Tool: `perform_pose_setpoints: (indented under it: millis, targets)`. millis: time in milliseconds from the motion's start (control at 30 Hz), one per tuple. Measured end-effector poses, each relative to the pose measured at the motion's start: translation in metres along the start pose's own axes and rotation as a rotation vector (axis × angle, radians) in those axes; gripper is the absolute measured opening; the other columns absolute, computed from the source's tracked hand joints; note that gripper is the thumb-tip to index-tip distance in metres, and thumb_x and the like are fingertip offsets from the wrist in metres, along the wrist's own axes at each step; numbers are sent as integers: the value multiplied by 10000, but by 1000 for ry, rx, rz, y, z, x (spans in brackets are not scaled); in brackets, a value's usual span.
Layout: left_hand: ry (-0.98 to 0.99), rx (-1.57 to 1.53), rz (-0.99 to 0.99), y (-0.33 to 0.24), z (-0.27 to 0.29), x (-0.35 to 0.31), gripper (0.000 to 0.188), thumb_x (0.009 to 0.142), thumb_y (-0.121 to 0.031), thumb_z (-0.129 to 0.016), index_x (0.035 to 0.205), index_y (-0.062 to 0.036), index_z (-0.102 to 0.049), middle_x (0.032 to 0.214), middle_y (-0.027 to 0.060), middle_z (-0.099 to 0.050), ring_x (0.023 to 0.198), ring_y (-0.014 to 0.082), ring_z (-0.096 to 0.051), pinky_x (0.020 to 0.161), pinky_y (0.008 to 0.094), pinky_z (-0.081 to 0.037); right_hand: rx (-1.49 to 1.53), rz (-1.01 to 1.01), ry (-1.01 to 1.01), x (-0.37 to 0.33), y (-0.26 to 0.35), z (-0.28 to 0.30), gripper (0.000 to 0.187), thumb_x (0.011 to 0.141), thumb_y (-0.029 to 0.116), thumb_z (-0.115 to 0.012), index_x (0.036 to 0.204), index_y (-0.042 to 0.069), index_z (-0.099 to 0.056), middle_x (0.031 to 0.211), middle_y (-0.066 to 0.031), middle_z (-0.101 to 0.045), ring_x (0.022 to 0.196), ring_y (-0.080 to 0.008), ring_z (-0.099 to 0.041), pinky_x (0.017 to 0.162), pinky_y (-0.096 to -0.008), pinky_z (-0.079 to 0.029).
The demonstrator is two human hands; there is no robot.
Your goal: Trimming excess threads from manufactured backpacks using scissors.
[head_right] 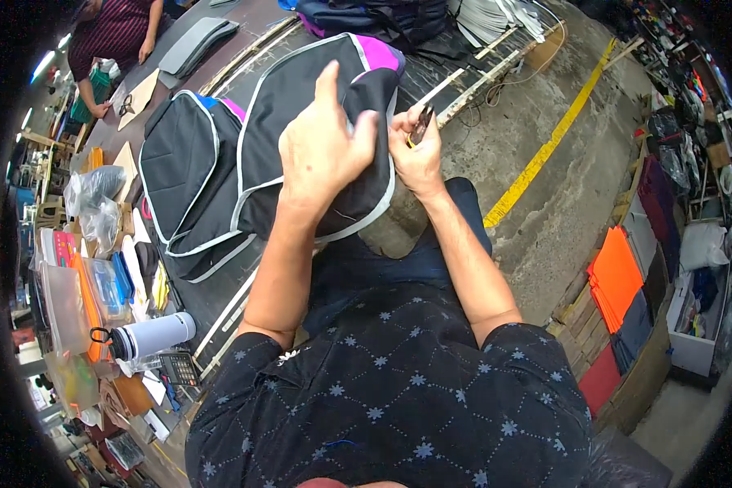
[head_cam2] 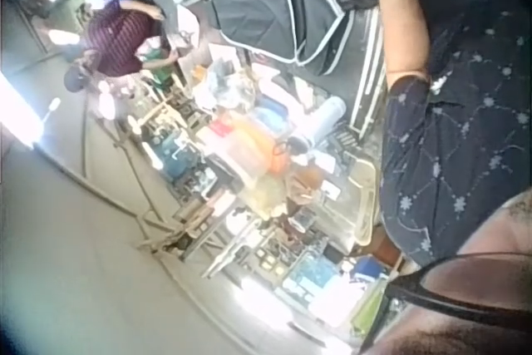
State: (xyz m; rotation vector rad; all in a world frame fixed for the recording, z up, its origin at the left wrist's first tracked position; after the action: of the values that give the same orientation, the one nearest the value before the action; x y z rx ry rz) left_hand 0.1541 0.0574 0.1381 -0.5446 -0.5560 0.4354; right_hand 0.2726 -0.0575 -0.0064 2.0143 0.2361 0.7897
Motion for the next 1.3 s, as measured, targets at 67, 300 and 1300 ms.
perform_pose_setpoints:
  millis: [67,300,1300]
  targets:
    - [-114,-89,-23,17,-4,-5,610,945,-157,-679,1536,-72,-555,849,207,-754,757,416,-763,723,508,-599,-28,-39,-84,-3,5,19,395,987,-94,-721,1137,129,-431,985,7,-578,843,-59,-524,767,-215,-462]
    - [-121,-414,203,128,-56,-96,599,994,32,-534,1587,-46,-553,863,144,-633,717,268,-590,744,396,-527,-150,-205,30,-34,2,19,460,930,-78,-806,1133,131,-450,964,5,-618,805,-57,-546,736,-228,-464]
    - [-147,-459,166,128,-66,-132,605,1036,39,-554,1632,-47,-498,825,84,-520,696,194,-480,682,342,-458,38,-434,93,-5,19,42,157,1161,210,-585,1149,59,-625,796,56,-456,627,-53,-377,650,-267,-357]
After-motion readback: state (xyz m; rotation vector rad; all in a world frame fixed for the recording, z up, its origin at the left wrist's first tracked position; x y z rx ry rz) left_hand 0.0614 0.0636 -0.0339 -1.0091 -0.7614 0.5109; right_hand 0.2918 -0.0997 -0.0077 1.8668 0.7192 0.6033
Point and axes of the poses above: each hand's wrist, its own x-axis towards the middle knuckle, its own z-axis out of the back of the hand, y = z × x, the point moved 6 cm from there along x, towards the middle knuckle
